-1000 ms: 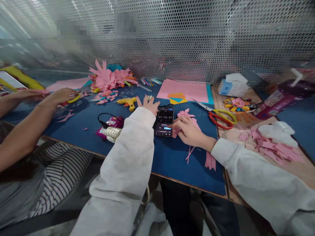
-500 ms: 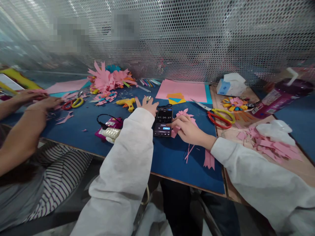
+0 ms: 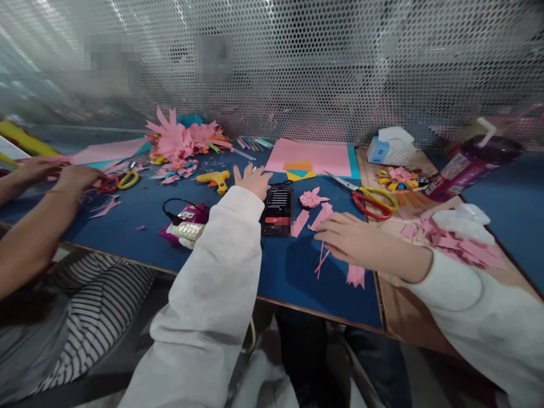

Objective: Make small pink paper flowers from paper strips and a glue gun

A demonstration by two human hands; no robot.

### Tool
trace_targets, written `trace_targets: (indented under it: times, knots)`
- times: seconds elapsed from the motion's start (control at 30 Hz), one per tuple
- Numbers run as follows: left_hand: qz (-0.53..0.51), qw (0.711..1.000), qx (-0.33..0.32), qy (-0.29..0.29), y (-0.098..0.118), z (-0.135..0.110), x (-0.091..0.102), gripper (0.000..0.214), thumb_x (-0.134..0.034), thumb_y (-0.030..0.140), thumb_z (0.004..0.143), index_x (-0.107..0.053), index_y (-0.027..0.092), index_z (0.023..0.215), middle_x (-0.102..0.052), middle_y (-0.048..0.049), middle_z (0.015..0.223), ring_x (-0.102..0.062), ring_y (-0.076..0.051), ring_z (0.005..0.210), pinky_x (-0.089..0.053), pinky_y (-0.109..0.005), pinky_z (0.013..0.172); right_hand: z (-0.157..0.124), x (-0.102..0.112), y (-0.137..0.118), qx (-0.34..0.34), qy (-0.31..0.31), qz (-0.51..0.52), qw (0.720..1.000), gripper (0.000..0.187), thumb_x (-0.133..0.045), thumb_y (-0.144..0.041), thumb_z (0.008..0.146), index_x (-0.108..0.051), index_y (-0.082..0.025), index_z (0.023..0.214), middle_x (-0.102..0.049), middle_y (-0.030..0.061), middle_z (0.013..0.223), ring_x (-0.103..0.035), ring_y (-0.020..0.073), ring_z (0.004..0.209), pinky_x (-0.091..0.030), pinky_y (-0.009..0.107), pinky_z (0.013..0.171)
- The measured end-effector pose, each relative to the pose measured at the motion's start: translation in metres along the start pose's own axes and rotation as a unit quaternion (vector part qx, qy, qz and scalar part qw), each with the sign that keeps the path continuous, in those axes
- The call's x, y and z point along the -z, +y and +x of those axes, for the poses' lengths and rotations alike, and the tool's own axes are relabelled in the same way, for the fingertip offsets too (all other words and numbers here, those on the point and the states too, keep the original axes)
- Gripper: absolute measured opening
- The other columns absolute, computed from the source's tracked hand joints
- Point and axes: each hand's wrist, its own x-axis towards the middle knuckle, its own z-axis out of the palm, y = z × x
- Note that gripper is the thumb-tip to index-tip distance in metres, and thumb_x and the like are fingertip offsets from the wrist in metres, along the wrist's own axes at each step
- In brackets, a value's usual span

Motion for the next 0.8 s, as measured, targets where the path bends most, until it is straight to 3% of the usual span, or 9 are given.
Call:
trace_targets:
  times: [0.13, 0.3, 0.47, 0.57, 0.8]
  knots:
    - [0.004, 1.000, -0.007, -0.011, 0.001, 0.005, 0.000, 0.043, -0.042, 0.025, 0.090, -0.045, 0.027, 0.133, -0.039, -0.0040, 0.144, -0.021, -0.029, 0.138, -0.011, -0.058, 0.110, -0.014, -0.011, -0.014, 0.014, -0.032, -0.038, 0.999, 0.024, -0.055, -0.017, 0.083, -0.064, -0.014, 0.106, -0.064, 0.0094, 0.106, -0.054, 0.0244, 0.099, -0.045, 0.037, 0.083]
    - [0.024, 0.997, -0.053, -0.045, 0.001, 0.008, -0.004, 0.050, -0.038, 0.012, 0.087, -0.051, 0.039, 0.127, -0.038, 0.0024, 0.144, -0.020, -0.026, 0.139, -0.013, -0.054, 0.111, -0.021, -0.015, -0.019, 0.014, -0.019, -0.040, 0.999, 0.024, -0.050, -0.017, 0.086, -0.064, -0.013, 0.105, -0.063, 0.0105, 0.109, -0.054, 0.0246, 0.101, -0.046, 0.037, 0.084]
    - [0.028, 0.994, -0.064, -0.084, -0.001, 0.005, -0.006, 0.050, -0.042, 0.010, 0.084, -0.054, 0.037, 0.125, -0.031, -0.0013, 0.149, -0.008, -0.034, 0.141, -0.010, -0.061, 0.108, -0.024, -0.016, -0.020, 0.009, -0.021, -0.030, 0.999, 0.028, -0.051, -0.017, 0.086, -0.062, -0.011, 0.111, -0.061, 0.0123, 0.113, -0.053, 0.0250, 0.104, -0.047, 0.038, 0.086]
    - [0.030, 0.994, -0.045, -0.093, -0.001, 0.005, -0.007, 0.049, -0.043, 0.012, 0.085, -0.054, 0.037, 0.125, -0.027, -0.0007, 0.150, -0.004, -0.034, 0.141, -0.007, -0.060, 0.109, -0.026, -0.016, -0.021, 0.006, -0.019, -0.029, 0.999, 0.030, -0.050, -0.017, 0.086, -0.061, -0.010, 0.112, -0.061, 0.0121, 0.115, -0.053, 0.0257, 0.103, -0.047, 0.039, 0.087]
    - [0.036, 0.994, -0.049, -0.087, -0.004, 0.009, -0.018, 0.048, -0.043, 0.011, 0.086, -0.055, 0.040, 0.123, -0.028, 0.0005, 0.150, -0.005, -0.032, 0.141, -0.006, -0.060, 0.109, -0.027, -0.018, -0.023, -0.003, -0.010, -0.032, 0.999, 0.029, -0.050, -0.016, 0.086, -0.061, -0.010, 0.111, -0.061, 0.0118, 0.115, -0.054, 0.0256, 0.102, -0.048, 0.039, 0.086]
